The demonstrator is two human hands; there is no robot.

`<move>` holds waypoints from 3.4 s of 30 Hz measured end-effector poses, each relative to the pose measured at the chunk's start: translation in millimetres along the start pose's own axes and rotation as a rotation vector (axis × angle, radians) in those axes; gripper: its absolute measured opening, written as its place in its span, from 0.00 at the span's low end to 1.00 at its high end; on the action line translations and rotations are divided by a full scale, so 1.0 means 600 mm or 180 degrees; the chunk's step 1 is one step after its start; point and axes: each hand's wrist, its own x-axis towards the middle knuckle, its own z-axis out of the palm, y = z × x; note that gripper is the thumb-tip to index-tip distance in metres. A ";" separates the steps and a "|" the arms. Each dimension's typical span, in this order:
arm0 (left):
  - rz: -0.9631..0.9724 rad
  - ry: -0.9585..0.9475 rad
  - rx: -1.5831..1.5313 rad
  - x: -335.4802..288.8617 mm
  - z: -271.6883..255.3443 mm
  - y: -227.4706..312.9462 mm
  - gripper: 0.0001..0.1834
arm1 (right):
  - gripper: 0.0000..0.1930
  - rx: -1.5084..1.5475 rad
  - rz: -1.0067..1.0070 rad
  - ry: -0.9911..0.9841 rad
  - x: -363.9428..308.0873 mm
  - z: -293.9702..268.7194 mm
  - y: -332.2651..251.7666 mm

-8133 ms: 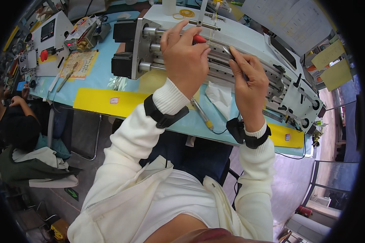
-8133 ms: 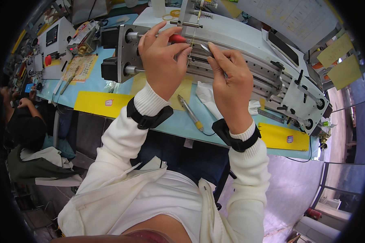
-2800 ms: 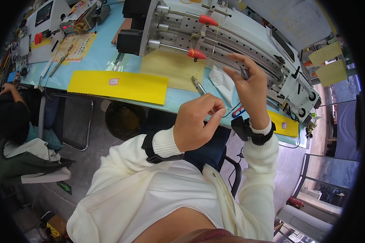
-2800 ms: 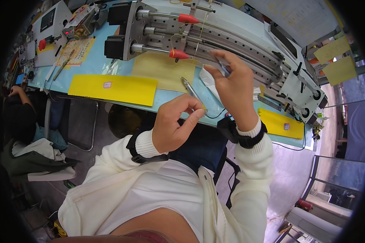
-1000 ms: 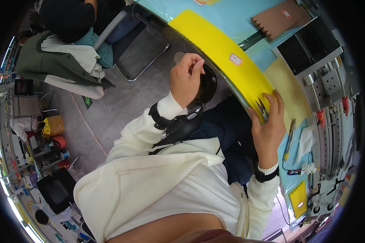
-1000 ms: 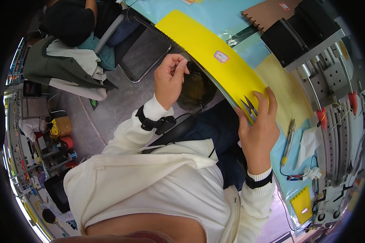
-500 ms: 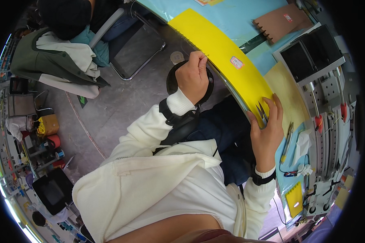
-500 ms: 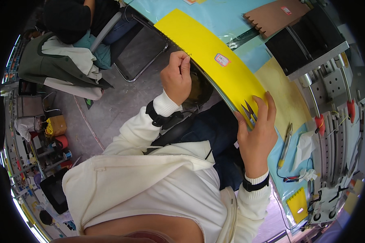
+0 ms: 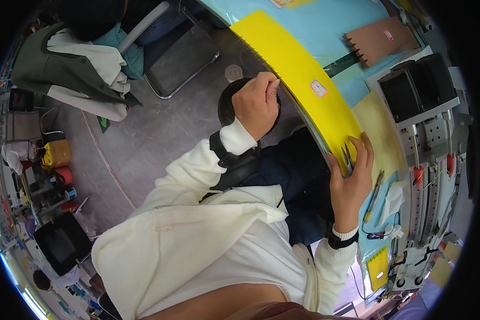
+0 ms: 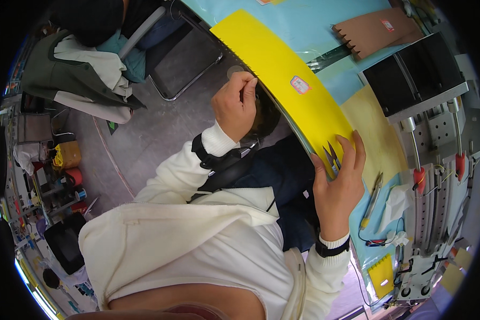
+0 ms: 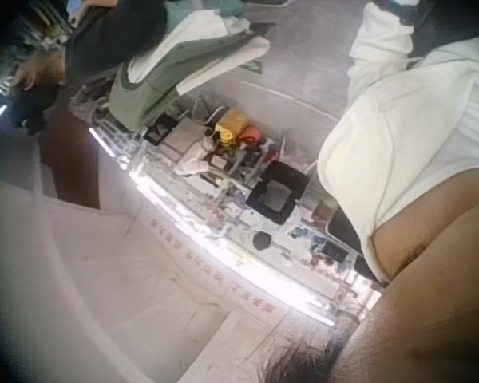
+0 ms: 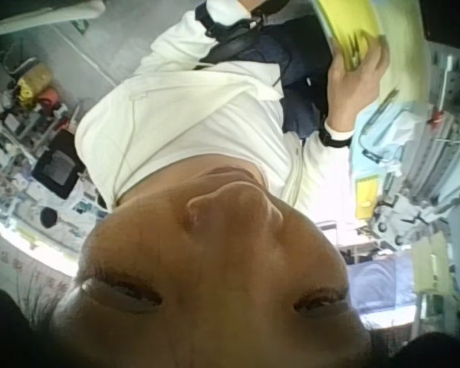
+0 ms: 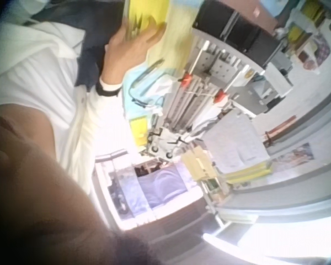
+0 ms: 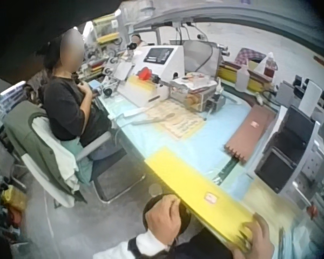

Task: The person uses pliers to strip and bend small wires, then places them into a fixture on the workbench. The person repeats this process with multiple wires, handling each one individually and positioning it within the assembly jig.

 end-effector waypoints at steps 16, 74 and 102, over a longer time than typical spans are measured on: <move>-0.1021 -0.0084 -0.1306 0.004 -0.040 -0.041 0.04 | 0.25 -0.0017 -0.0041 -0.0114 -0.003 0.006 -0.007; -0.1035 -0.0002 -0.2359 0.050 -0.041 -0.030 0.05 | 0.33 0.0134 0.0187 -0.0027 0.006 0.005 0.006; -0.1362 -0.0407 -0.1820 0.072 -0.070 -0.022 0.07 | 0.32 0.0113 0.0146 0.0051 0.005 0.006 0.011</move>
